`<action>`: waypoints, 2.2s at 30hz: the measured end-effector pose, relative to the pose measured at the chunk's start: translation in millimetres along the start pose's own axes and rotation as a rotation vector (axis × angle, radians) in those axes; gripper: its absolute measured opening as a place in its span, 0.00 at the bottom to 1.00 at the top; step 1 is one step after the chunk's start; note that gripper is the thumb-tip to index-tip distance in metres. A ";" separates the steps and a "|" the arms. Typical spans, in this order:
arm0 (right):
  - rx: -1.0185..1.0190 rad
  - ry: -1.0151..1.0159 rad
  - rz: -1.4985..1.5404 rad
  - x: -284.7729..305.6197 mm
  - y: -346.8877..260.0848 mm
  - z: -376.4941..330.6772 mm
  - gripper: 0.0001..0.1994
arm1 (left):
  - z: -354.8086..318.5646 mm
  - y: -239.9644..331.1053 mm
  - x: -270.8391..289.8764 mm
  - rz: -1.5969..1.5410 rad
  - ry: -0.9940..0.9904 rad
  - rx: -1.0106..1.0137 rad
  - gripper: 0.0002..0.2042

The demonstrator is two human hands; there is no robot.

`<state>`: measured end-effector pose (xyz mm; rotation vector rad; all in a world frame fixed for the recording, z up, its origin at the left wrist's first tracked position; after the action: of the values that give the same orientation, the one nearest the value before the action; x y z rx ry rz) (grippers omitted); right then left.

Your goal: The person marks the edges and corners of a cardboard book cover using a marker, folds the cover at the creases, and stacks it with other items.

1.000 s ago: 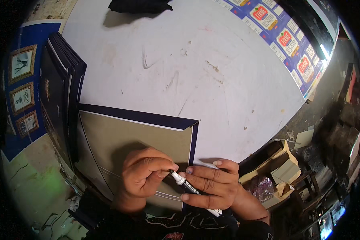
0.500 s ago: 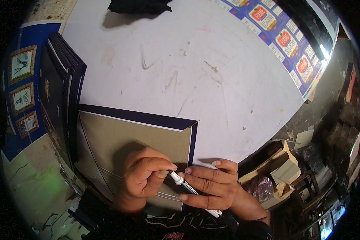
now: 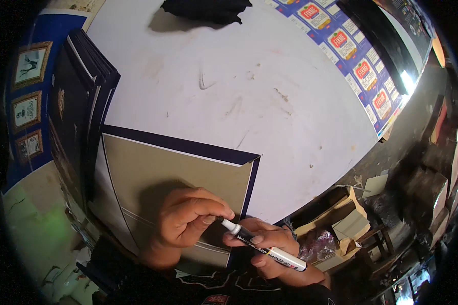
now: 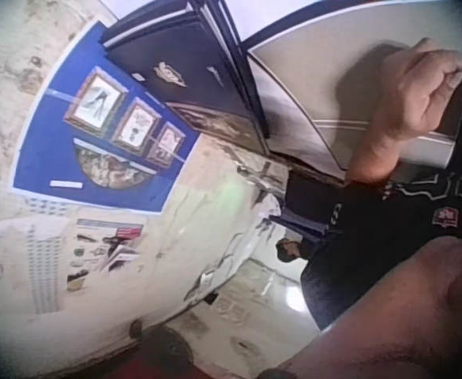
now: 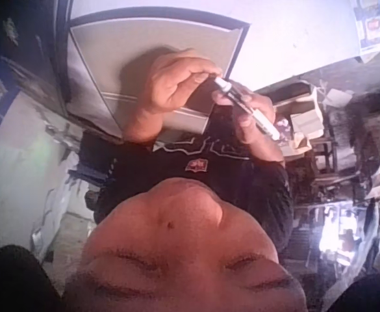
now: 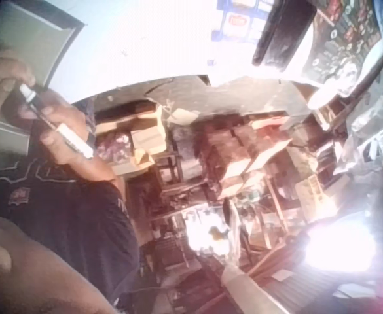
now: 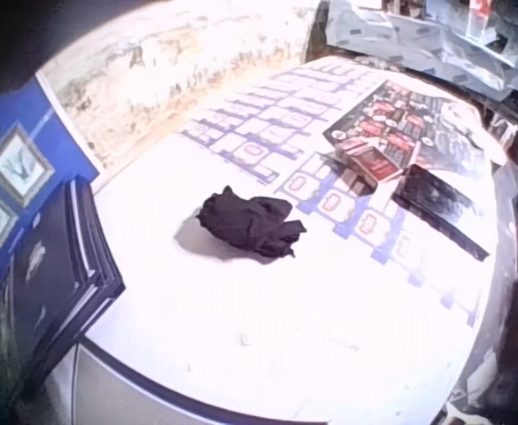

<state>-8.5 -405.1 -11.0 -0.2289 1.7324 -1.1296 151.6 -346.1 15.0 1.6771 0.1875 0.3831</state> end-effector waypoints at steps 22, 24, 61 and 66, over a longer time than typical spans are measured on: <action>-0.055 0.019 -0.184 1.3 -3.2 -0.7 0.14 | -2.2 -0.8 -3.0 0.198 0.103 -0.131 0.04; -0.075 0.034 -0.148 1.9 -0.8 -1.2 0.14 | -2.8 -2.9 -2.2 0.192 0.091 -0.128 0.04; 0.046 -0.123 -0.362 -3.9 -9.1 6.4 0.14 | -4.7 -1.7 -1.2 0.142 0.088 -0.133 0.04; 0.122 -0.165 -0.524 -8.5 -15.5 9.8 0.13 | -2.6 1.5 -0.4 0.120 0.049 -0.115 0.06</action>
<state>-1.7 -414.0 5.8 -0.7099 1.4877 -1.5386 150.2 -344.1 16.7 1.5707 0.0992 0.5161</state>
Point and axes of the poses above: each hand's wrist, its own z-axis towards the middle knuckle, its own x-axis out of the back of the hand, y = z × x, the point moved 6 cm from there along z, towards the middle knuckle, and after that the axes turned 2 degrees about x, right-handed, at the moved point
